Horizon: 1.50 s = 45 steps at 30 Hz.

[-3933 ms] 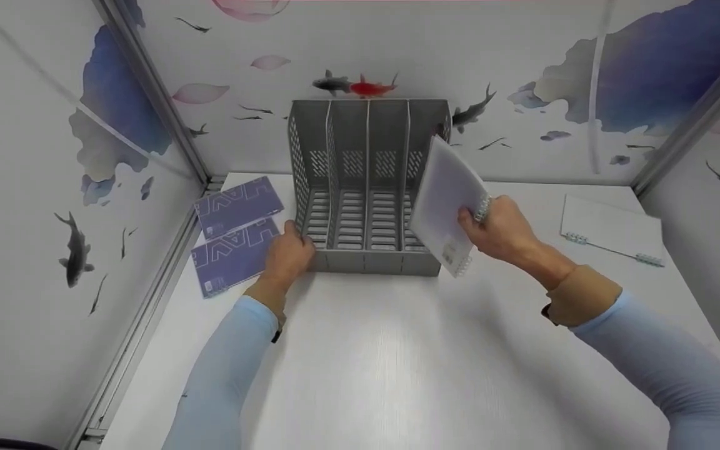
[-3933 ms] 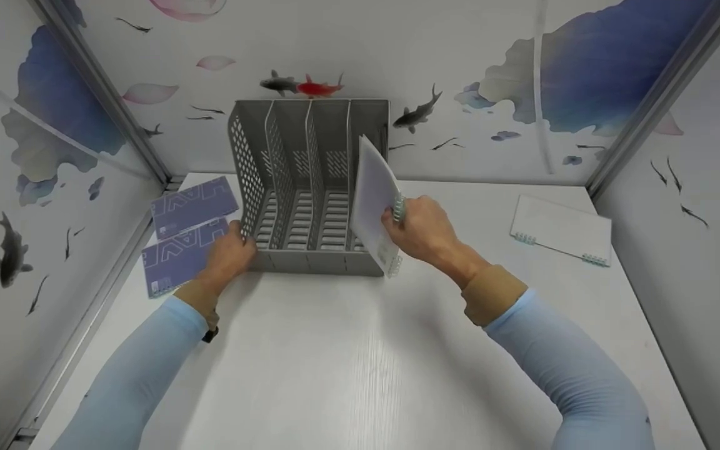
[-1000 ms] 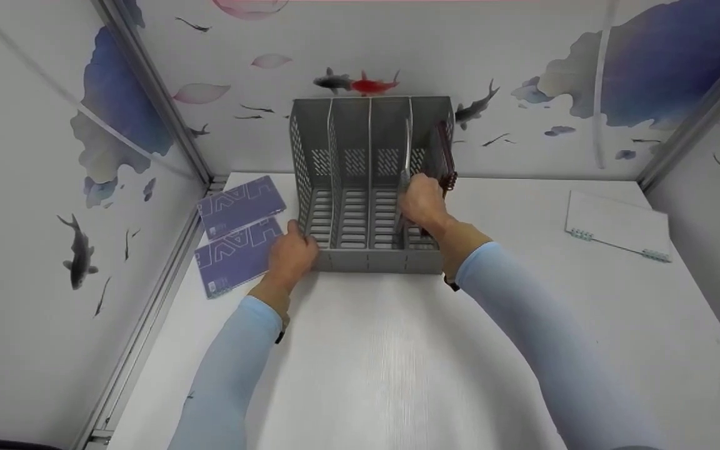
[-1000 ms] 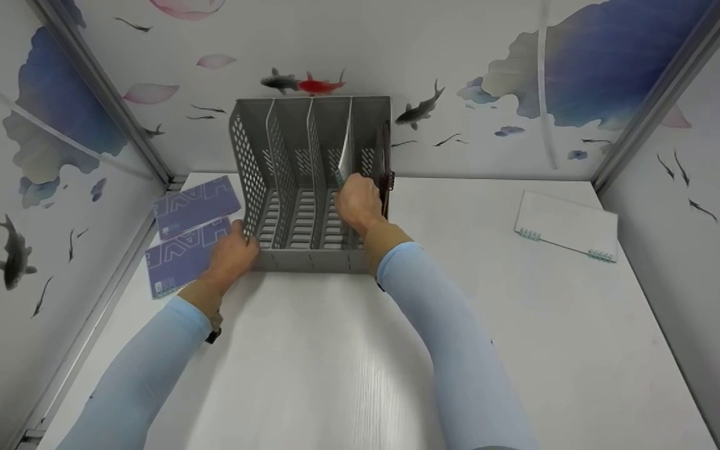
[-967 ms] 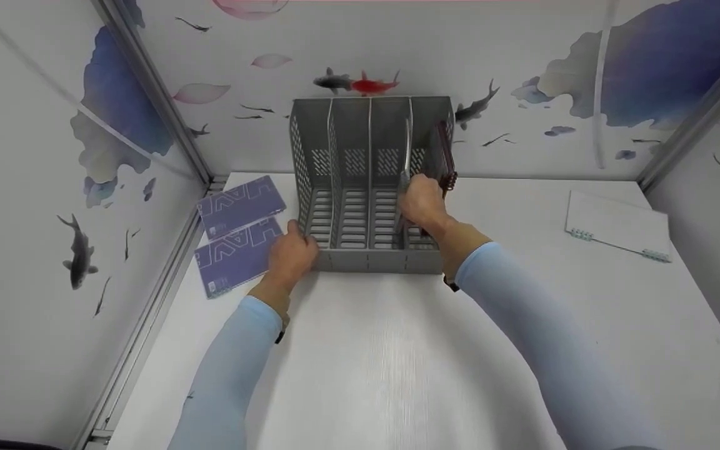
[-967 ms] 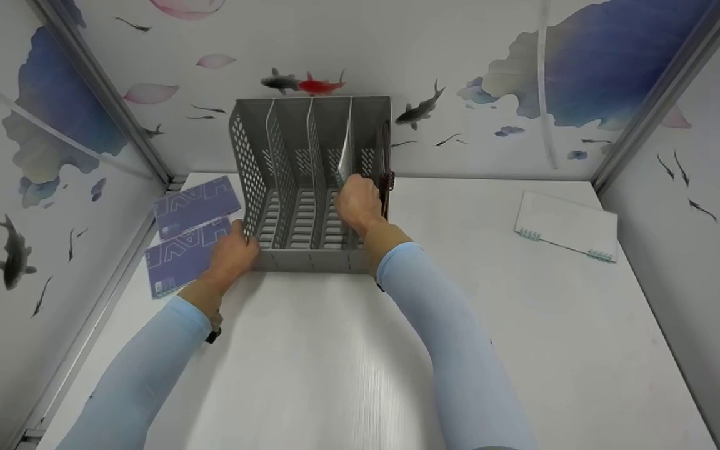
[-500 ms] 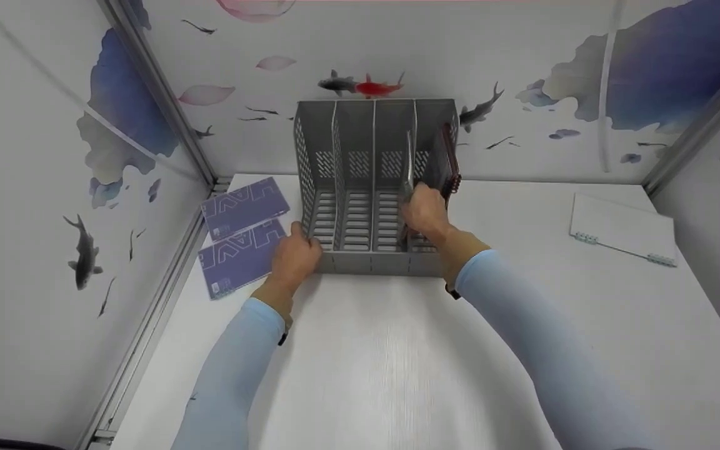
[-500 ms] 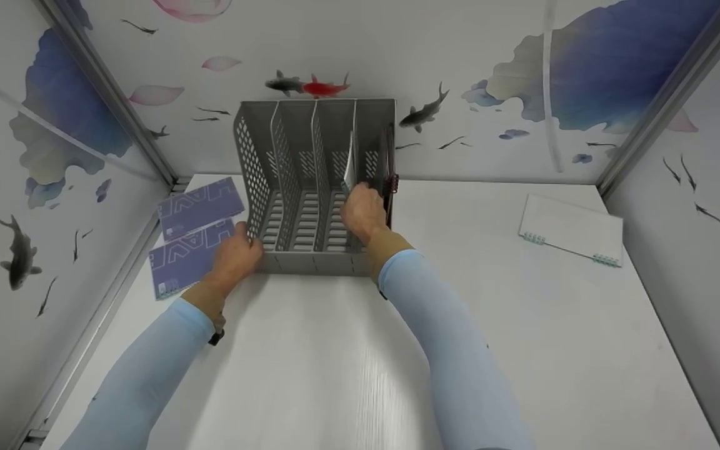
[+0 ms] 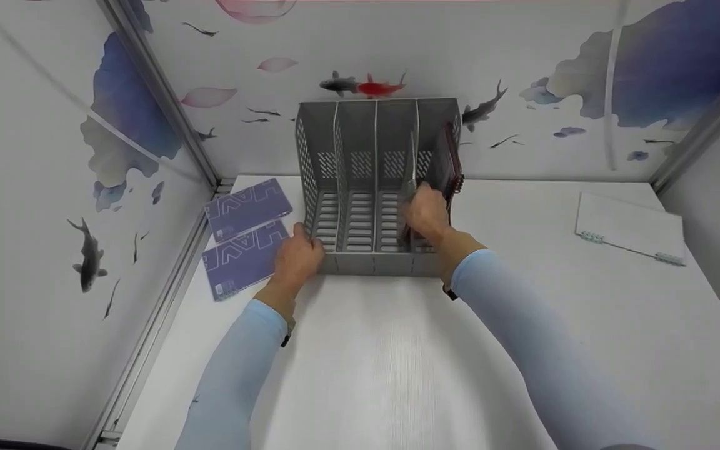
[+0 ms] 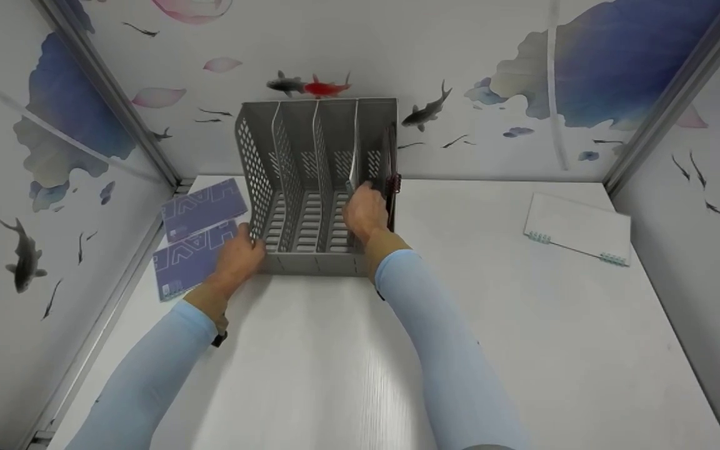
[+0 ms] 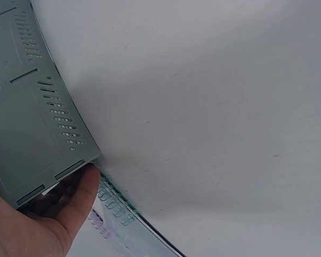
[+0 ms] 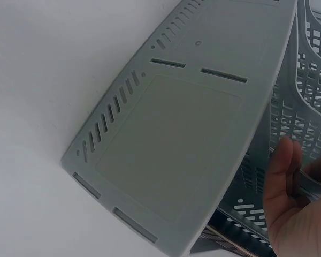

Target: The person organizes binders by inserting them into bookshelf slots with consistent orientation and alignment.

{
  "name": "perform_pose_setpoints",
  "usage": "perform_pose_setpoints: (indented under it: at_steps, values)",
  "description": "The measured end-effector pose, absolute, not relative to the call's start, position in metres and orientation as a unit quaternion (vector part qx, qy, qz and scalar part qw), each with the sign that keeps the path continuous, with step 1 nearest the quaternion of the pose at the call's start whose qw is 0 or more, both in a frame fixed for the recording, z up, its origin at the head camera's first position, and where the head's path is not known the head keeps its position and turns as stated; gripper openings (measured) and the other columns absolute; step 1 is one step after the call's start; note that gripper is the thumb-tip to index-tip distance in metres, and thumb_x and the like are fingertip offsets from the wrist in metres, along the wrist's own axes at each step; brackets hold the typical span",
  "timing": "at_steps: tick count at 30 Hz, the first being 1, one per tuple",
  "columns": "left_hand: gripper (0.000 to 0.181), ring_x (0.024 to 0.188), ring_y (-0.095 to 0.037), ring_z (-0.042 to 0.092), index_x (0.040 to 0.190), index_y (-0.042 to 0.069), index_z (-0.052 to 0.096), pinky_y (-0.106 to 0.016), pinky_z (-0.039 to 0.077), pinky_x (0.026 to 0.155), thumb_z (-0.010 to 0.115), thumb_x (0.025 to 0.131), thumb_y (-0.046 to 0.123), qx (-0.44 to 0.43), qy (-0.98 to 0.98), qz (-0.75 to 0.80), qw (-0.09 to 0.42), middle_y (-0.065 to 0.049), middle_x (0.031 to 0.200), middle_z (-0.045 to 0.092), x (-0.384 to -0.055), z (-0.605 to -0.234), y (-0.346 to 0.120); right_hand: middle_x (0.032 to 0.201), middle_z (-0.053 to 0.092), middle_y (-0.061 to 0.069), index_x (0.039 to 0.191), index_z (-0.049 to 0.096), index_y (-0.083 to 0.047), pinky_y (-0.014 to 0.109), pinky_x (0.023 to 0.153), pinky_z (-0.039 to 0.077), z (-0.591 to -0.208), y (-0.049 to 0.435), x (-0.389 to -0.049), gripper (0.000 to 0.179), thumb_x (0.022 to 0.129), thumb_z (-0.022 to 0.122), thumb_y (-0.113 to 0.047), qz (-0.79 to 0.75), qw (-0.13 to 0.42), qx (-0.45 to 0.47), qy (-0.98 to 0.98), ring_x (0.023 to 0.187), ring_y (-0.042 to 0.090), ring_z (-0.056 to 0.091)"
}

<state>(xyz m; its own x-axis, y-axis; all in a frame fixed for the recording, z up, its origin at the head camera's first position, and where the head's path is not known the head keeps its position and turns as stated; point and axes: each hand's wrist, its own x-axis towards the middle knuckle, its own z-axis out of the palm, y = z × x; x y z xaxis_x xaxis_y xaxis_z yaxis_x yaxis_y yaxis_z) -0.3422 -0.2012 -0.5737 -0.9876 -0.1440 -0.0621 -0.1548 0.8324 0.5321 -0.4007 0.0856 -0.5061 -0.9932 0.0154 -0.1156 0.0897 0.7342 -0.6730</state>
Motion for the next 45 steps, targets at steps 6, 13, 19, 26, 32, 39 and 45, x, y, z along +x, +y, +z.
perform_pose_setpoints:
  at_steps: [6,13,19,26,32,39,45]
  values:
    - [0.064,0.127,-0.054,0.074,0.164,-0.002,0.041,-0.062,0.057,0.111,0.049,0.111,0.033,-0.073,0.957,0.28,0.003,-0.034,0.137,0.074,-0.341,-0.574,-0.201,0.151,0.065,0.03,0.164,0.041,0.009,0.057,0.112,0.059,-0.503,0.087,-0.403,0.064,0.111,0.061,-0.021,-0.362,0.057,0.029,0.93,0.138,0.043,0.068]
    - [0.063,0.117,-0.051,0.077,0.164,-0.001,0.04,-0.061,0.06,0.105,0.045,0.111,0.032,-0.075,0.959,0.273,0.012,-0.033,0.13,0.076,-0.342,-0.574,-0.202,0.149,0.067,0.03,0.168,0.036,0.006,0.058,0.108,0.061,-0.505,0.078,-0.411,0.068,0.111,0.058,-0.022,-0.355,0.047,0.062,0.932,0.137,0.045,0.069]
    - [0.062,0.119,-0.051,0.077,0.163,0.0,0.042,-0.061,0.059,0.107,0.045,0.111,0.032,-0.079,0.958,0.274,0.013,-0.032,0.131,0.076,-0.342,-0.573,-0.2,0.145,0.068,0.03,0.16,0.045,0.006,0.061,0.109,0.06,-0.505,0.077,-0.412,0.061,0.11,0.064,-0.023,-0.347,0.027,0.066,0.935,0.137,0.049,0.069]
    - [0.061,0.121,-0.05,0.076,0.163,-0.001,0.042,-0.061,0.058,0.109,0.047,0.111,0.032,-0.075,0.956,0.283,0.013,-0.032,0.132,0.076,-0.343,-0.574,-0.201,0.142,0.069,0.031,0.164,0.041,0.007,0.061,0.106,0.062,-0.505,0.079,-0.413,0.067,0.11,0.066,-0.024,-0.311,0.006,0.043,0.949,0.131,0.048,0.073]
    - [0.063,0.128,-0.052,0.073,0.164,0.0,0.041,-0.061,0.056,0.114,0.046,0.111,0.033,-0.076,0.956,0.285,0.016,-0.033,0.137,0.073,-0.342,-0.574,-0.202,0.141,0.07,0.031,0.16,0.045,0.007,0.059,0.104,0.063,-0.504,0.084,-0.413,0.063,0.11,0.066,-0.025,-0.3,0.011,0.033,0.953,0.126,0.046,0.075]
    - [0.063,0.122,-0.053,0.075,0.164,-0.001,0.04,-0.062,0.058,0.109,0.045,0.111,0.033,-0.075,0.959,0.274,0.005,-0.034,0.132,0.075,-0.341,-0.574,-0.203,0.147,0.068,0.031,0.165,0.04,0.007,0.059,0.108,0.062,-0.506,0.085,-0.408,0.081,0.108,0.071,-0.04,-0.298,0.036,0.039,0.953,0.135,0.048,0.072]
    - [0.062,0.107,-0.049,0.078,0.163,-0.002,0.041,-0.062,0.06,0.099,0.045,0.111,0.031,-0.067,0.962,0.266,0.002,-0.034,0.122,0.078,-0.34,-0.573,-0.201,0.119,0.082,0.019,0.126,0.075,0.002,0.05,0.091,0.067,-0.511,0.089,-0.403,0.051,0.11,0.067,-0.046,-0.234,0.071,0.033,0.969,0.102,0.032,0.08]
